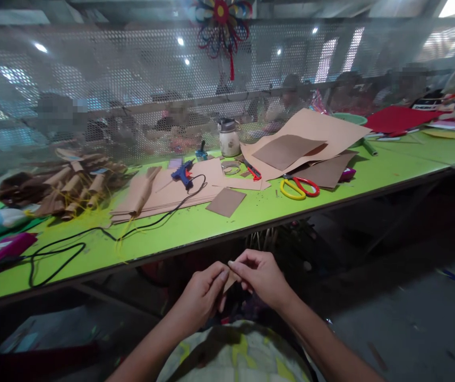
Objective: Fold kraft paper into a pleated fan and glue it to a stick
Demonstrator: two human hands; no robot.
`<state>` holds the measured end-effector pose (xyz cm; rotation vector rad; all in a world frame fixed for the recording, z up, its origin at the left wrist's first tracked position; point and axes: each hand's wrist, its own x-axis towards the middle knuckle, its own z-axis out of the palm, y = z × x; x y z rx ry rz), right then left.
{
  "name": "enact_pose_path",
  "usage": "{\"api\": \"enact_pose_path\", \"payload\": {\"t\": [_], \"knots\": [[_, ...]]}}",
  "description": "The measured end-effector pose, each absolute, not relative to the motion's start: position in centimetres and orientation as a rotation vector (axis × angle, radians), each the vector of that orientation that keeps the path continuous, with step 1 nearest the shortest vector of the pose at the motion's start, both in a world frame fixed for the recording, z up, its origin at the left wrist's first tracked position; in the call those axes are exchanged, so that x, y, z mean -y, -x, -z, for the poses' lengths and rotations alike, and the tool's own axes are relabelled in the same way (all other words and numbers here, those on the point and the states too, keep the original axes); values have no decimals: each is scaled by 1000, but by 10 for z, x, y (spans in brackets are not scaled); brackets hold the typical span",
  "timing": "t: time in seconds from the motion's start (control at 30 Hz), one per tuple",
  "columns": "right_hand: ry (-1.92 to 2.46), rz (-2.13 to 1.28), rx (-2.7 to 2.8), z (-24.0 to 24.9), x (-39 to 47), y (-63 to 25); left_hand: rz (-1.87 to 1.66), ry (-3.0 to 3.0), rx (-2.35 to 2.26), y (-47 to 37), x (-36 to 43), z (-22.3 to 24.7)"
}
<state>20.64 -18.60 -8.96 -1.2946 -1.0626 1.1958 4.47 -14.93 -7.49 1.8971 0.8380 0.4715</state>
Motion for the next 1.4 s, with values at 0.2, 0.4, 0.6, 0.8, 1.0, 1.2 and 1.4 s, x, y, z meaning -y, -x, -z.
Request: {"api": "enact_pose_path", "payload": {"t": [0.2, 0.4, 0.6, 0.8, 1.0, 1.2, 1.4], "knots": [[1355, -1168, 1036, 93, 184, -204, -462, -1930, -860, -49, 147, 79], [1245, -1260, 979, 95, 188, -205, -474, -1859, -853, -48, 144, 85], [1171, -1163, 1119, 93, 193, -213, -439, -1828, -836, -47, 145, 85], [1318, -941, 1090, 90, 195, -208, -516, -2137, -894, -48, 148, 86], [1349, -917, 1041, 90, 194, -202, -443, -2272, -946, -47, 151, 91], [1374, -903, 1087, 92, 193, -204, -437, -2279, -946, -45, 151, 93], [1414, -934, 1038, 88, 193, -203, -481, -2302, -930, -47, 153, 95]]}}
